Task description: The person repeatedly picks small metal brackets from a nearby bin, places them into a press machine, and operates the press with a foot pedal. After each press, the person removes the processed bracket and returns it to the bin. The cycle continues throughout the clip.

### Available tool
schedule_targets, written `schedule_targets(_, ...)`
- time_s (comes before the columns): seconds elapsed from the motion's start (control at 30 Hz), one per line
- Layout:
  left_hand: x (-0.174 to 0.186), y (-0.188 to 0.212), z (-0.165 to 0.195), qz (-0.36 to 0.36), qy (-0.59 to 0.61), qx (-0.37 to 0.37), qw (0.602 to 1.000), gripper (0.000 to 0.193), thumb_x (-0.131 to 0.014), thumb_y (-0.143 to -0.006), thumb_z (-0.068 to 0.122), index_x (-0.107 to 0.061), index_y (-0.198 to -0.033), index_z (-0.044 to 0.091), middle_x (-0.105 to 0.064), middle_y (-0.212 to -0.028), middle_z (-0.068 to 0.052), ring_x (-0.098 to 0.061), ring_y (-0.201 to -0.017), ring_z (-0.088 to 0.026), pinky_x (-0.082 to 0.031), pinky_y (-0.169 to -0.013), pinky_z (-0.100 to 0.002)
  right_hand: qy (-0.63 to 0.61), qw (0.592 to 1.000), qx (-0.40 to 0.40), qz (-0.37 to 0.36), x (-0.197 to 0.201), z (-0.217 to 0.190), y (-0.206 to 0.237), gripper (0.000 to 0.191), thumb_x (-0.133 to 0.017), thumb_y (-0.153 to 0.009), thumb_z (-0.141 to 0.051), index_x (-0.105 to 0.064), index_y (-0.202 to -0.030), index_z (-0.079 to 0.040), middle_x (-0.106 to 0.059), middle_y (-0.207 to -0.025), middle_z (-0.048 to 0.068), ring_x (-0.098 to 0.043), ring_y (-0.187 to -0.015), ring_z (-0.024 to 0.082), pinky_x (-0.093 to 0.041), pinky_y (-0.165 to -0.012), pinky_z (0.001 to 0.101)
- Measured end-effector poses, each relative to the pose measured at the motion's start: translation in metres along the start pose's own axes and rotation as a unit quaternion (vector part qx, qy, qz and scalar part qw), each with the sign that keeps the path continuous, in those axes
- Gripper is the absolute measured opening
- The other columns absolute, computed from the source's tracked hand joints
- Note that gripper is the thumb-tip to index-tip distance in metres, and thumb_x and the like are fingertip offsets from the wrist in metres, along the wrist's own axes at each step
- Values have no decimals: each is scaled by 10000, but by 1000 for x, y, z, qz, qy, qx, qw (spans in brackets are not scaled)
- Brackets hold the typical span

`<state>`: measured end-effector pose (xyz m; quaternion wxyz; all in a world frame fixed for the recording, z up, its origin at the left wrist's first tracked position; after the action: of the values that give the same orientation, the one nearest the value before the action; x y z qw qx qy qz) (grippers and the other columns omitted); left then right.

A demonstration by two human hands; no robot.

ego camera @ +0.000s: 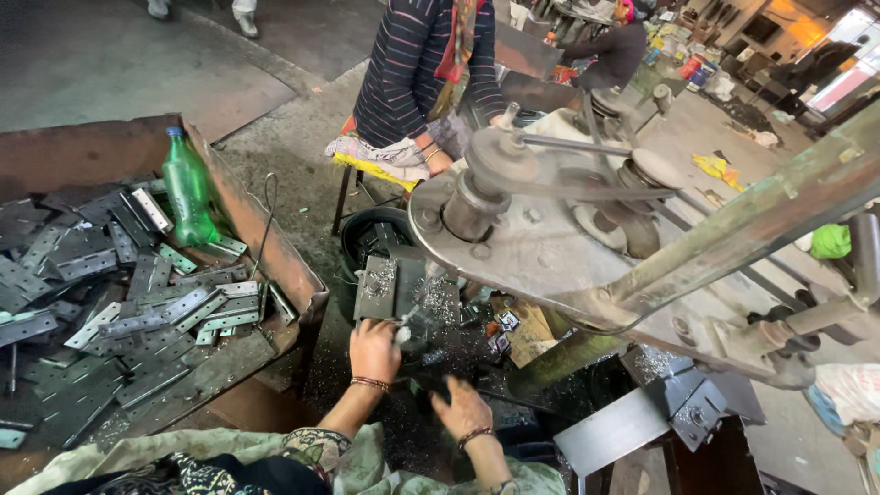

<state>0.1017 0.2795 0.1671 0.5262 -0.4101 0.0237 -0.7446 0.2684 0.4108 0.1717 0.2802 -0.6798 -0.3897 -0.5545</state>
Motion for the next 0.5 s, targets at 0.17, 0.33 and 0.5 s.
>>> schedule_targets(0.17,-53,12,-42,-60,303,359,881,327,-808,-858,239,-799,-1109,31,-779,-1021,-204,-758,-940,-304,-543,-869,-328,-375,910,-146,102,7,15,-28,422,-769,-848,-283,-681,-1234,-137,-735,-965,102,-675,-697,167,-552,-589,349)
schedule_targets(0.33,-58,-13,-41,-100,367,278,882,364,-758,-829,197,-767,-1147,20,-766,-1155,-145,-680,-1072,-321,-519,-889,-367,-567,793,-97,199,13,13,-53,263,-794,-860,-147,-744,-1096,-41,-740,-877,30,-668,-627,83,-542,-449,261)
schedule_targets(0.5,1,-36,-22,-95,-131,75,984,461,-729,-825,294,-676,-1234,88,-619,-1353,-68,-469,-1298,-329,-445,-968,-480,-79,948,69,301,28,-15,-60,212,-790,-796,-112,-730,-999,-93,-712,-986,74,-707,-914,285,-598,-765,388)
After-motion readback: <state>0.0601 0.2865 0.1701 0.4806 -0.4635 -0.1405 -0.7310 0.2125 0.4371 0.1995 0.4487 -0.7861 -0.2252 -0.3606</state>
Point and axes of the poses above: each hand's wrist, its own y-axis away from the middle knuckle, its own x-axis out of the back of the hand, z = x × y, the point moved 5 cm from there along -y, towards the middle knuckle
